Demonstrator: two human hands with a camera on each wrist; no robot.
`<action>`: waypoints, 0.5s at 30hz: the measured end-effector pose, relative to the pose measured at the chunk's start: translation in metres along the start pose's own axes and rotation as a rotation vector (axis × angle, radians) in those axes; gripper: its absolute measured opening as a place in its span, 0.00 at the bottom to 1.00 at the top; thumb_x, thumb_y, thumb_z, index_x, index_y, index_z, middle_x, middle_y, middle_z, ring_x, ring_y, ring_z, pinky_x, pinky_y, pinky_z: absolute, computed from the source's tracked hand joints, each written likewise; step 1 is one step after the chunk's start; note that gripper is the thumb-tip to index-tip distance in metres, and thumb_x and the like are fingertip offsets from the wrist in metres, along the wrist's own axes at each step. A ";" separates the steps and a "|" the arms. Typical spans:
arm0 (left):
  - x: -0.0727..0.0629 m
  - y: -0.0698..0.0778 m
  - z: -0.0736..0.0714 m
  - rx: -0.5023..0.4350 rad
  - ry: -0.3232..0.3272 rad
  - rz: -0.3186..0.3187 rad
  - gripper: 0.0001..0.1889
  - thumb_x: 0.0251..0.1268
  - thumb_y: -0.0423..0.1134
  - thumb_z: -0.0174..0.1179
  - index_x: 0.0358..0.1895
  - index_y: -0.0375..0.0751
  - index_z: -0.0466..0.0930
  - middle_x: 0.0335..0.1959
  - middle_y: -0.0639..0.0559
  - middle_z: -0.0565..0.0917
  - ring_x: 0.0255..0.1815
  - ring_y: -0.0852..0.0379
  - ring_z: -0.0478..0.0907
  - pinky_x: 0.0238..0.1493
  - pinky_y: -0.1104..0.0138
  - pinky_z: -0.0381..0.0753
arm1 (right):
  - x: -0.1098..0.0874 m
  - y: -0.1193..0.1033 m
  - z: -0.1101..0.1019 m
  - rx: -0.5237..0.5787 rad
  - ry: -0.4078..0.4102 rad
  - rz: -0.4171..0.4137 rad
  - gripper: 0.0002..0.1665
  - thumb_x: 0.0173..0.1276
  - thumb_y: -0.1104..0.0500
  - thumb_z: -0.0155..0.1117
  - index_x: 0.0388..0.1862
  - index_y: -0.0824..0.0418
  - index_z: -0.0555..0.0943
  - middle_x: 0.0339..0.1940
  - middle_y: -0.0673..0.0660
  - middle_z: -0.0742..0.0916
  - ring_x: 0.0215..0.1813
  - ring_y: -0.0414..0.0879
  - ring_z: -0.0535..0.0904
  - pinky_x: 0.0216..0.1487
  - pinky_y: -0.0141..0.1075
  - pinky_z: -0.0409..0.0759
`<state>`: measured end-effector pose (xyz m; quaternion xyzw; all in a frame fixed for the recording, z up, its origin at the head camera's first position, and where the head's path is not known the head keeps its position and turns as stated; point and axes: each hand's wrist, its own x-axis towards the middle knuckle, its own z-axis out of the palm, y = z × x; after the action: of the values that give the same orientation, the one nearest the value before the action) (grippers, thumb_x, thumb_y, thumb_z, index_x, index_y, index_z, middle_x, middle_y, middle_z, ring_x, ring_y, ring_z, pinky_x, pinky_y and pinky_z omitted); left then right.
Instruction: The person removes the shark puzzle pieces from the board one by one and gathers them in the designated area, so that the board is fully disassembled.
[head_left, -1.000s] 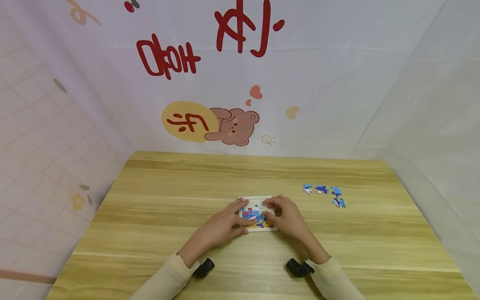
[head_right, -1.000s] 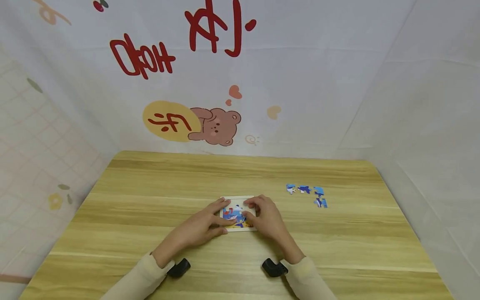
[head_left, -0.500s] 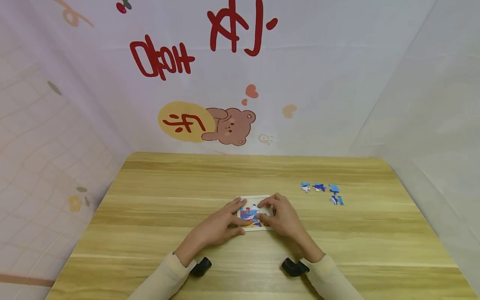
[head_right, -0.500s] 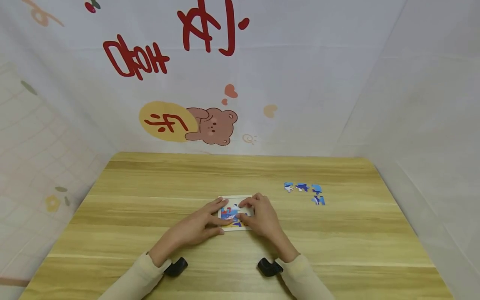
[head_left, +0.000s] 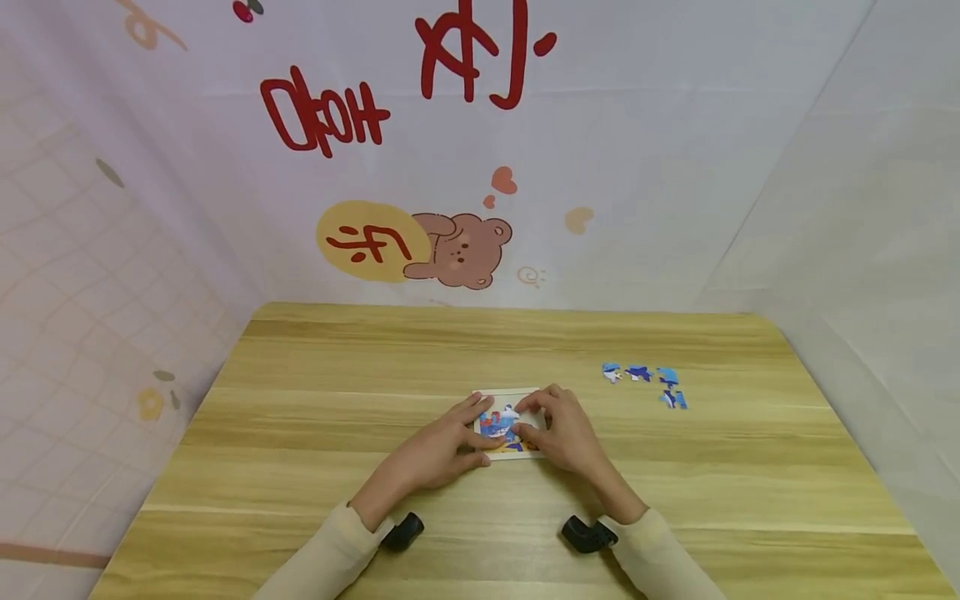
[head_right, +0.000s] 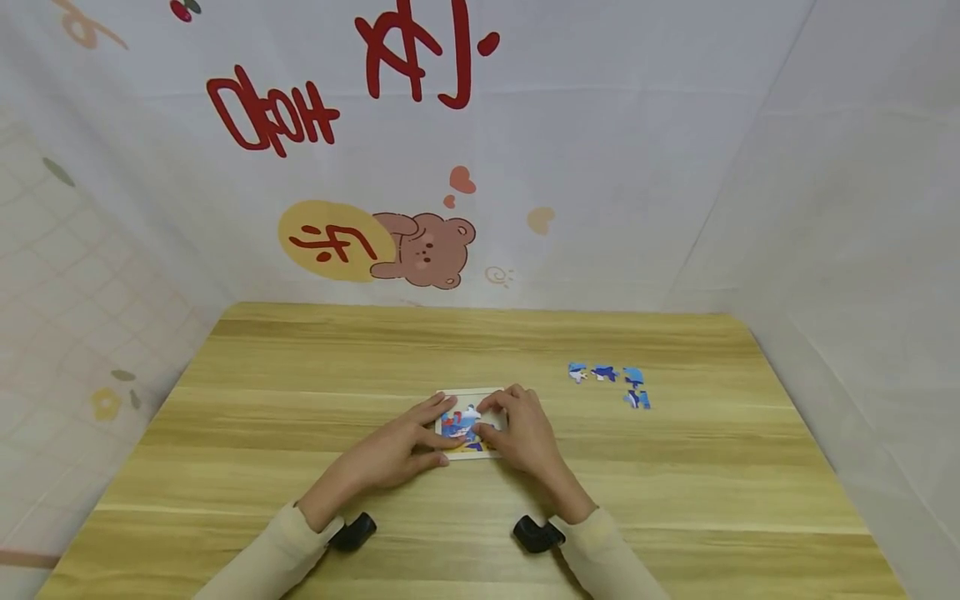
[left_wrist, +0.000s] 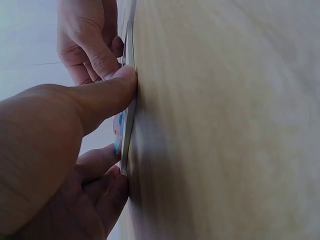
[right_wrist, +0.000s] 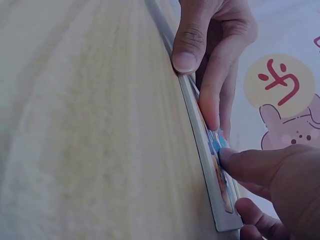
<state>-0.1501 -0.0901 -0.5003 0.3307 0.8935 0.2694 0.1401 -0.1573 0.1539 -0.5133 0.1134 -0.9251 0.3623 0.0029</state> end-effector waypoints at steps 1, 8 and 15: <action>0.000 0.000 0.000 -0.001 0.001 -0.002 0.20 0.72 0.48 0.65 0.65 0.60 0.81 0.85 0.49 0.54 0.87 0.46 0.44 0.80 0.47 0.61 | 0.000 0.000 0.000 0.000 0.005 -0.005 0.11 0.61 0.53 0.80 0.42 0.48 0.88 0.39 0.50 0.82 0.38 0.43 0.67 0.40 0.35 0.67; 0.000 0.002 -0.003 0.021 -0.006 0.013 0.20 0.73 0.47 0.63 0.66 0.58 0.80 0.85 0.47 0.54 0.87 0.45 0.44 0.79 0.47 0.63 | 0.000 -0.002 0.000 -0.002 0.018 -0.014 0.11 0.61 0.53 0.80 0.41 0.50 0.88 0.38 0.49 0.83 0.38 0.43 0.67 0.40 0.35 0.66; -0.002 0.003 -0.003 0.033 -0.019 0.022 0.21 0.74 0.48 0.62 0.67 0.58 0.80 0.84 0.45 0.55 0.87 0.44 0.44 0.79 0.47 0.64 | -0.001 -0.001 0.001 -0.001 0.033 -0.041 0.11 0.60 0.55 0.80 0.41 0.52 0.88 0.39 0.49 0.84 0.38 0.42 0.68 0.40 0.34 0.67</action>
<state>-0.1486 -0.0905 -0.4963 0.3453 0.8929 0.2529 0.1401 -0.1561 0.1526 -0.5133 0.1264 -0.9226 0.3635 0.0257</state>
